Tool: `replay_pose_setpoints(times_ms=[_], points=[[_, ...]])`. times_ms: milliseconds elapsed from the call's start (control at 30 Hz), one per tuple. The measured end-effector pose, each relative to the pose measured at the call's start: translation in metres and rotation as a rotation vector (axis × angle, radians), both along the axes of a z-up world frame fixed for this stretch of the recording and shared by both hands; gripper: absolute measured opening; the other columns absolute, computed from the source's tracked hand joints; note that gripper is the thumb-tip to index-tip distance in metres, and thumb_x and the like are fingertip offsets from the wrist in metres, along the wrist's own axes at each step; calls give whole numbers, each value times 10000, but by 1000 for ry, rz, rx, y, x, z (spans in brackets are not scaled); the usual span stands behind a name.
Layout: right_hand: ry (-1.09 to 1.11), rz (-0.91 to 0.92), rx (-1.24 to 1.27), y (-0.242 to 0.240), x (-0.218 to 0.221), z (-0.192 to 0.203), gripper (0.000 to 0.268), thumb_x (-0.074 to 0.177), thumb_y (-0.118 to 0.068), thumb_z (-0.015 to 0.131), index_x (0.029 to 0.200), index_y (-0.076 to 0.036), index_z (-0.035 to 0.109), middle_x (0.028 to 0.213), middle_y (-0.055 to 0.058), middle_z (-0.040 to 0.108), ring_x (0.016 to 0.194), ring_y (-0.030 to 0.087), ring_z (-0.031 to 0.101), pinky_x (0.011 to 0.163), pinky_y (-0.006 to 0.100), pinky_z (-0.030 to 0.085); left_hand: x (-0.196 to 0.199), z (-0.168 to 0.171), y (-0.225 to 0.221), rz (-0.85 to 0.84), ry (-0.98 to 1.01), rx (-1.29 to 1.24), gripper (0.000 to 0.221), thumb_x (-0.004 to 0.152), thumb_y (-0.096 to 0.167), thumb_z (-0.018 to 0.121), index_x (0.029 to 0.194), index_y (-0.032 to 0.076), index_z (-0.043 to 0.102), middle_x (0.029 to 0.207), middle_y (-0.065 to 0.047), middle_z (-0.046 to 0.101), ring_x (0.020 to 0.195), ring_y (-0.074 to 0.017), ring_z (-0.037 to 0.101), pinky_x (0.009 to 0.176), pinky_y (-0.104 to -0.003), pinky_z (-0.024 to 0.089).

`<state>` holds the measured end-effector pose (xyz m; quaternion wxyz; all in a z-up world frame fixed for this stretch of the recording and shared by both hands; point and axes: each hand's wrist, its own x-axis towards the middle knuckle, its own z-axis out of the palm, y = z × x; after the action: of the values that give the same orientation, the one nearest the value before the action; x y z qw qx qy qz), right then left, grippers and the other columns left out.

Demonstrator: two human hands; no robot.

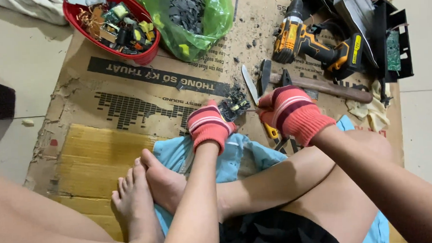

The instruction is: The person uses pliers and a hammer to break and remove electronic components from a circuit board.

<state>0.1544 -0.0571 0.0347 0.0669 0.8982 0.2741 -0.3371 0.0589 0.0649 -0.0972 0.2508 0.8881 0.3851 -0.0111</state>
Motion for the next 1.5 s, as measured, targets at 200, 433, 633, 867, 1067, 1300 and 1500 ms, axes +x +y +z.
replay_pose_setpoints(times_ms=[200,433,633,867,1067,1300,1500], points=[[-53,305,-64,8,23,-41,220,847,-280,658,1038,-270,767,937,5,787,1001,258,746,900,380,612,0,-7,2,-8,1,-18,765,654,557,718,1278,136,577,1308,-110,590,1232,-299,522,1091,-461,360],[-51,331,-104,34,16,-25,90,853,-227,682,876,-233,769,801,11,763,811,246,748,819,361,622,-1,-18,3,31,32,-52,781,661,570,720,1291,137,563,1306,-112,589,1231,-301,523,1087,-461,362],[-205,394,-178,18,14,-64,219,851,-403,636,921,-265,791,853,16,776,892,242,759,795,389,634,-2,-25,5,3,51,-74,797,667,584,722,1304,139,550,1304,-114,588,1230,-303,523,1083,-462,364],[-187,264,-156,10,-14,-58,356,886,-382,561,1080,-165,765,886,87,774,893,301,741,864,385,598,-4,-35,2,-57,102,-97,816,674,601,724,1321,141,534,1302,-117,587,1229,-306,524,1078,-463,367],[-162,230,8,-12,23,-95,191,831,-381,655,974,-295,747,873,-52,768,919,192,744,816,336,629,-5,-34,0,-49,124,-102,832,680,615,726,1334,142,521,1300,-119,587,1228,-308,525,1074,-464,369],[-401,67,688,-68,-48,-143,127,821,-98,646,948,-96,654,718,141,666,584,373,581,562,478,439,8,-42,3,-91,217,-47,853,688,632,728,1351,144,504,1298,-121,586,1227,-310,525,1069,-465,372],[-170,-511,517,-54,-59,-152,296,865,-329,686,1148,-305,770,1041,178,762,1084,331,697,973,436,570,11,-54,4,-129,287,-29,869,694,645,730,1365,146,491,1296,-123,585,1226,-312,526,1064,-466,374]])
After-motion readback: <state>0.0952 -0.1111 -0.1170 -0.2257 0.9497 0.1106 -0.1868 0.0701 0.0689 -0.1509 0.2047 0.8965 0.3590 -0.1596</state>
